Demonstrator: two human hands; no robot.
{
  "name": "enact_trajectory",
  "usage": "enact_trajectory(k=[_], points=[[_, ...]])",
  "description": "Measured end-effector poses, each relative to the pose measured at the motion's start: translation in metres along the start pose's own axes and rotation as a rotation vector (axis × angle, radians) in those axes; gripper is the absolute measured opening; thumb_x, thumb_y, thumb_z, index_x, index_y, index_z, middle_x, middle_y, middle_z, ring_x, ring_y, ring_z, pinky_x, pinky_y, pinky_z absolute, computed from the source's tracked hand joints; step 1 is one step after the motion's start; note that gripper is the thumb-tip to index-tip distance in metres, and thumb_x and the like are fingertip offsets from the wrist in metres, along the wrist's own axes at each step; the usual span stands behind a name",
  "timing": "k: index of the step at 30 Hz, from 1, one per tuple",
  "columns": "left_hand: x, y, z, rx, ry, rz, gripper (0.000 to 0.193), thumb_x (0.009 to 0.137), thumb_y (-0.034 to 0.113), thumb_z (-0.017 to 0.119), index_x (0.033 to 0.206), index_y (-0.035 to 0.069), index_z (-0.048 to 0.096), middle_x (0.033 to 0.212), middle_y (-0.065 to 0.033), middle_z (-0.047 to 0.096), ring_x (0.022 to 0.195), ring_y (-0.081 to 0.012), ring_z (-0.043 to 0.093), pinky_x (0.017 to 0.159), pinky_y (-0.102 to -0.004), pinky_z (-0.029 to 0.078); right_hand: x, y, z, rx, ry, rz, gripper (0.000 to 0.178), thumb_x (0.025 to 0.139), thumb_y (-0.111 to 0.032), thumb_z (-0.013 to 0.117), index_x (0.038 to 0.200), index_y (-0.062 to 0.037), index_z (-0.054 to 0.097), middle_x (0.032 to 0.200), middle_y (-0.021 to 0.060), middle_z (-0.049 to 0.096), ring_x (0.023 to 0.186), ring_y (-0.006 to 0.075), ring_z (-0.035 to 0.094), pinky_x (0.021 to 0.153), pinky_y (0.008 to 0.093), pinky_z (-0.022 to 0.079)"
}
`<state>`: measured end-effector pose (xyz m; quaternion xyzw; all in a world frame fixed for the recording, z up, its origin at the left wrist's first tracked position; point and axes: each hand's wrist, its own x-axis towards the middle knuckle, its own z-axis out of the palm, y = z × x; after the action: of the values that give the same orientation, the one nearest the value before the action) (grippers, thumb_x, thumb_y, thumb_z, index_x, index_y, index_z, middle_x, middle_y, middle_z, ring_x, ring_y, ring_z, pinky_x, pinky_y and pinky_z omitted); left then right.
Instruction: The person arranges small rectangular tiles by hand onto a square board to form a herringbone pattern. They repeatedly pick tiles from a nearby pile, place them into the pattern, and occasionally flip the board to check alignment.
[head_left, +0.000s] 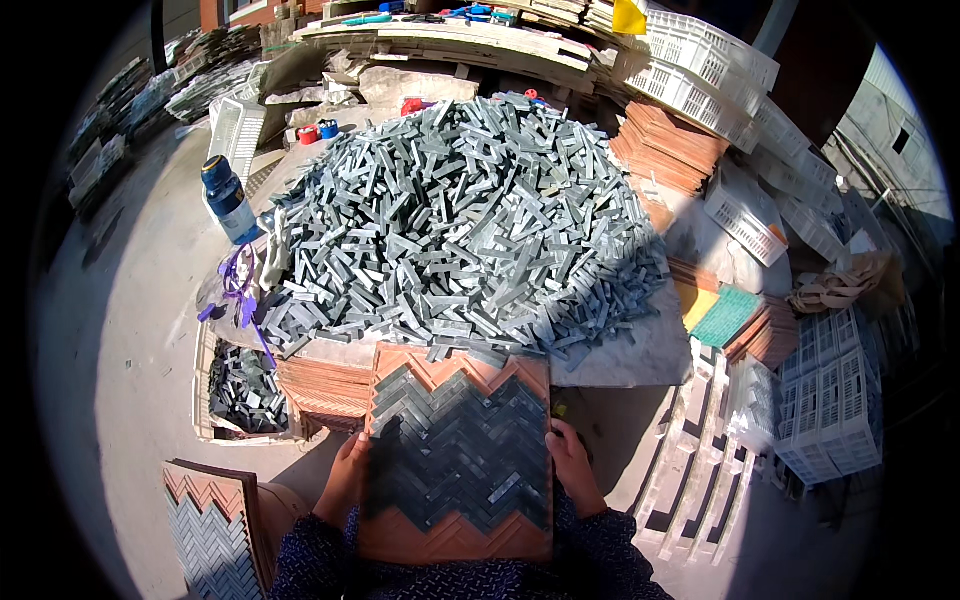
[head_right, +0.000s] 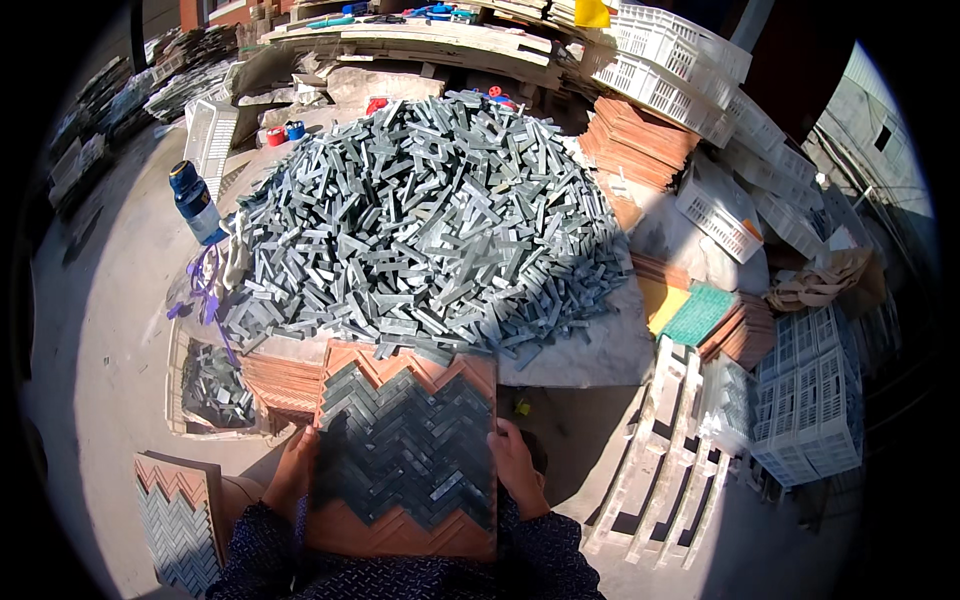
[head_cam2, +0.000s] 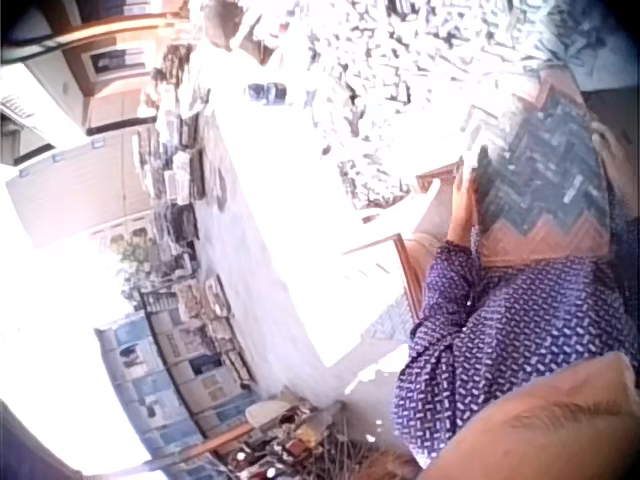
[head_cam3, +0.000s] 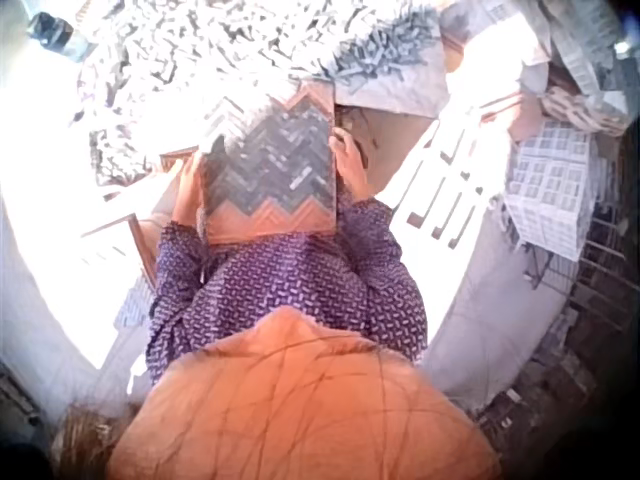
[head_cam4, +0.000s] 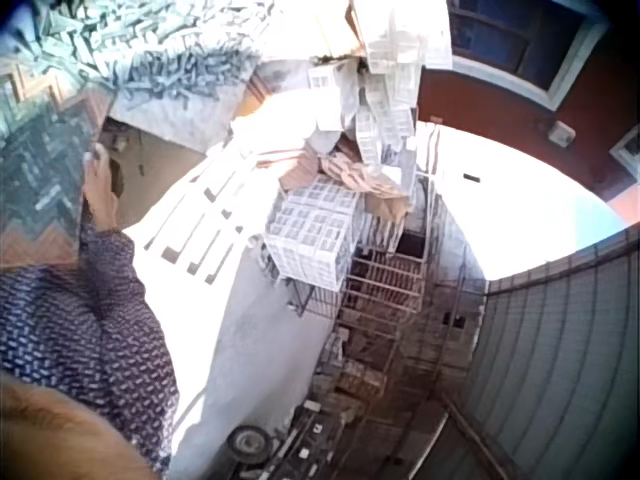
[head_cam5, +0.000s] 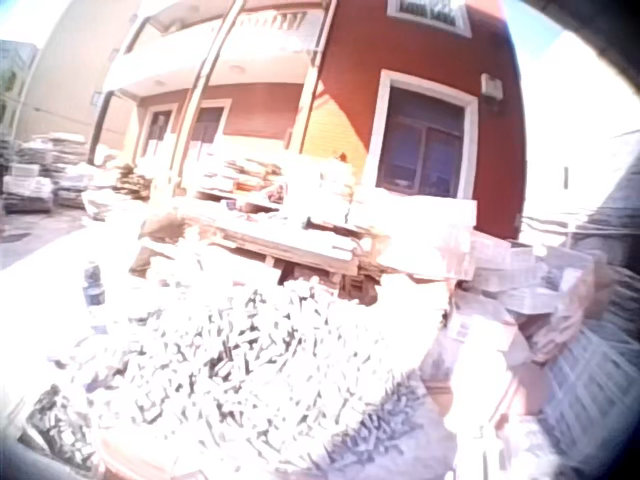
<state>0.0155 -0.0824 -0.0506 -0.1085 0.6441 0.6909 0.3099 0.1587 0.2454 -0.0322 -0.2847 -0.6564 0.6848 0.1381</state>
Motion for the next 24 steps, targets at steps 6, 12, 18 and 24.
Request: enact_trajectory(k=[6,12,18,24], points=[[-0.03,0.017,0.024,-0.097,-0.079,0.204,0.034,0.097,0.024,0.048,0.114,-0.005,0.056,0.104,-0.0067,0.062,0.094,-0.0123,0.056,0.084,-0.0253,0.044,-0.036,0.02,-0.002,0.106,-0.056,0.018,0.037,0.095,-0.016,0.05,0.126,0.0025,0.047,0.113,0.0062,0.057,0.103,0.0127,0.052,0.09,0.0259,0.04],[-0.045,0.02,0.029,-0.08,-0.013,0.161,0.03,0.097,0.022,0.046,0.109,-0.004,0.058,0.093,-0.003,0.062,0.084,-0.0089,0.055,0.074,-0.023,0.045,-0.039,0.031,-0.007,0.003,-0.03,-0.023,0.035,0.095,-0.017,0.048,0.124,0.0028,0.048,0.108,0.0072,0.059,0.1,0.0136,0.054,0.089,0.0271,0.041],[-0.031,0.006,0.029,-0.057,0.114,0.182,0.02,0.095,0.021,0.046,0.09,0.007,0.06,0.068,0.0067,0.044,0.058,-0.0049,0.037,0.052,-0.0213,0.03,-0.014,-0.021,-0.001,-0.912,0.21,-0.73,0.038,0.086,-0.016,0.059,0.12,-0.001,0.051,0.109,0.0161,0.059,0.096,0.0265,0.059,0.085,0.0337,0.046],[-0.032,-0.002,0.025,-0.098,0.089,0.247,0.018,0.094,0.017,0.047,0.089,0.005,0.06,0.069,0.0062,0.045,0.061,-0.0048,0.039,0.054,-0.0216,0.032,0.098,-0.051,0.07,-1.104,-0.207,-0.602,0.048,0.079,-0.018,0.062,0.124,-0.0087,0.048,0.1,0.0177,0.06,0.09,0.0354,0.06,0.073,0.0442,0.049]])
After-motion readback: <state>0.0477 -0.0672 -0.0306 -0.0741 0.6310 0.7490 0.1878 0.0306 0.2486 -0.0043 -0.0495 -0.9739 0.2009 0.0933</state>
